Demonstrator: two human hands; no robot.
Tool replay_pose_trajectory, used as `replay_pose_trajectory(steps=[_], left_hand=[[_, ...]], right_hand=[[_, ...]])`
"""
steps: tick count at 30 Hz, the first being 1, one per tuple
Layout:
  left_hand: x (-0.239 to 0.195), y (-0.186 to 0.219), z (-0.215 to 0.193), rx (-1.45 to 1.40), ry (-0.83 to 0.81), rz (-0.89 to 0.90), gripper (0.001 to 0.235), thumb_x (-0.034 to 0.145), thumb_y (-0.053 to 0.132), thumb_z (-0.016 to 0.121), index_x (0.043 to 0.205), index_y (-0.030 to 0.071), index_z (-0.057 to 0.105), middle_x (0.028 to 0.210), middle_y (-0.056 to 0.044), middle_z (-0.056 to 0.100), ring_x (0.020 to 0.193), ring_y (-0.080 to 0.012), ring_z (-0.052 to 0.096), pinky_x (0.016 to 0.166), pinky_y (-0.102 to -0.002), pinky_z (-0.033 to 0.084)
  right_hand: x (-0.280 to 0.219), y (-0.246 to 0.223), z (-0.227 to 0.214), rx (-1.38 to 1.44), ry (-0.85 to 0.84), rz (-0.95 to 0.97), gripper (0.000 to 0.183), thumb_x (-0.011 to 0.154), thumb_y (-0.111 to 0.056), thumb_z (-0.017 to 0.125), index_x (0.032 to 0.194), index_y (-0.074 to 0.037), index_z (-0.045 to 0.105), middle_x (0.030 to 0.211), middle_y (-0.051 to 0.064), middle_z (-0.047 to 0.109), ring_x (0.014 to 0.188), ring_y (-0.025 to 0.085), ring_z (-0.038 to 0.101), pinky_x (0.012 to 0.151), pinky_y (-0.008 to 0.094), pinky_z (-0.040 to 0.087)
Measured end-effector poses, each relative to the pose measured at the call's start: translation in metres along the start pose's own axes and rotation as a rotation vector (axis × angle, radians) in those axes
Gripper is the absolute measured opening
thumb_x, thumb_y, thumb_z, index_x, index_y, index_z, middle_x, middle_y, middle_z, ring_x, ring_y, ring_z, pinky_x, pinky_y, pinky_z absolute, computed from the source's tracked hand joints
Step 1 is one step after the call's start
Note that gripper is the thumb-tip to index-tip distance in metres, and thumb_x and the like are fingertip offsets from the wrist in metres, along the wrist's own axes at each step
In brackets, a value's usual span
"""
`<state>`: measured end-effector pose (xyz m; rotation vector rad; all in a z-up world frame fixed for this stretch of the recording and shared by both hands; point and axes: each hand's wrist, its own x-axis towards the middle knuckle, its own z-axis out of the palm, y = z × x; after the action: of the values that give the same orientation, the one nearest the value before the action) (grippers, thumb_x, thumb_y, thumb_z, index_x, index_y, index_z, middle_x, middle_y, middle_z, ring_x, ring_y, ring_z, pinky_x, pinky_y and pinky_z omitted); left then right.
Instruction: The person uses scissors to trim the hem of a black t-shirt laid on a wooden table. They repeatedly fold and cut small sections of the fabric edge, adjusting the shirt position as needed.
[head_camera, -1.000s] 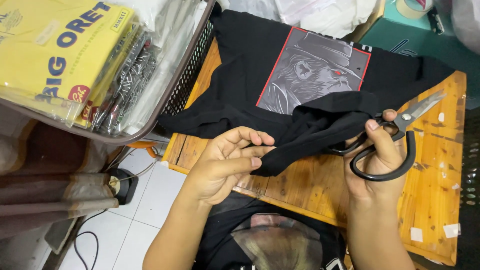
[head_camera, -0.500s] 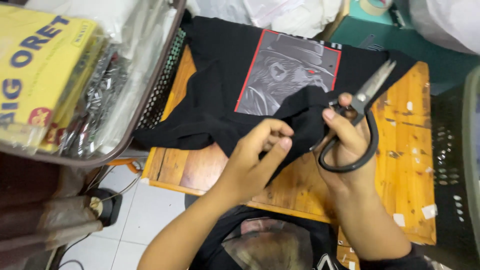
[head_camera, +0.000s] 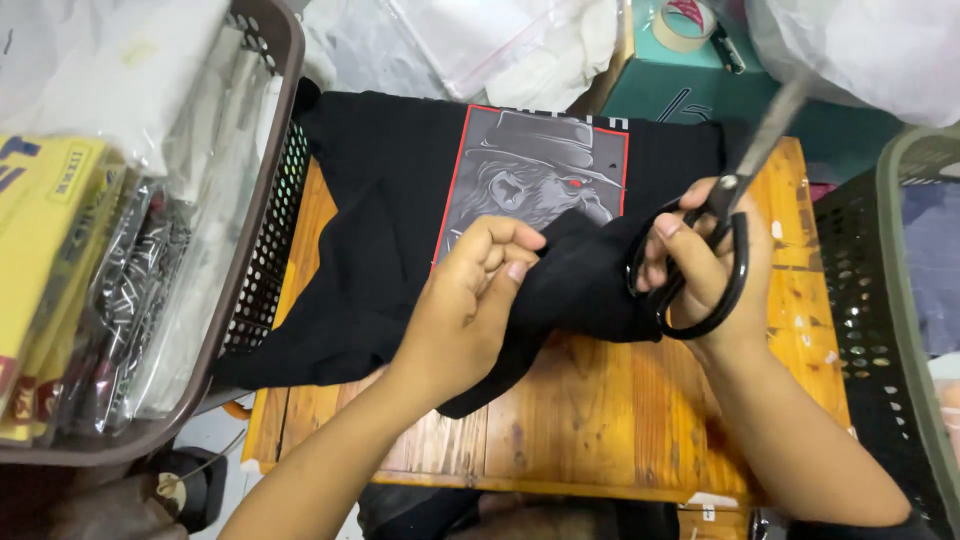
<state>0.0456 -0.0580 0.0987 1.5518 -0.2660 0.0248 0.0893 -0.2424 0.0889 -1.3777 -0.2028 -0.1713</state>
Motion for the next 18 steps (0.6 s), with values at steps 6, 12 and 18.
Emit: replay_pose_trajectory(steps=[6,12,18], left_hand=[[0.013,0.016,-0.021,0.186,-0.206,0.046,0.021,0.089,0.010,0.035,0.109,0.007,0.040,0.075,-0.002,0.050,0.068,-0.0096,0.048,0.068,-0.022,0.037],[0.017,0.034,-0.025,-0.132,-0.147,0.035,0.045,0.076,0.004,0.063,0.114,0.005,0.037,0.088,-0.001,0.055,0.106,-0.0173,0.056,0.099,-0.026,0.040],[0.017,0.013,-0.035,-0.008,0.106,-0.031,0.030,0.070,-0.004,0.064,0.092,0.006,0.048,0.087,-0.003,0.053,0.080,-0.0068,0.056,0.078,-0.017,0.046]], right_hand=[[0.014,0.024,-0.007,-0.041,-0.092,0.013,0.021,0.082,-0.013,0.053,0.093,-0.008,0.035,0.084,0.022,0.060,0.068,0.023,0.061,0.066,0.026,0.052],[0.027,0.023,0.028,0.379,-0.620,0.170,0.042,0.067,-0.004,0.070,0.096,-0.007,0.040,0.100,0.023,0.059,0.094,0.030,0.061,0.085,0.035,0.049],[0.036,0.018,0.040,0.129,-0.481,0.195,0.041,0.063,0.006,0.069,0.088,-0.012,0.041,0.070,0.007,0.052,0.064,0.009,0.050,0.059,0.019,0.043]])
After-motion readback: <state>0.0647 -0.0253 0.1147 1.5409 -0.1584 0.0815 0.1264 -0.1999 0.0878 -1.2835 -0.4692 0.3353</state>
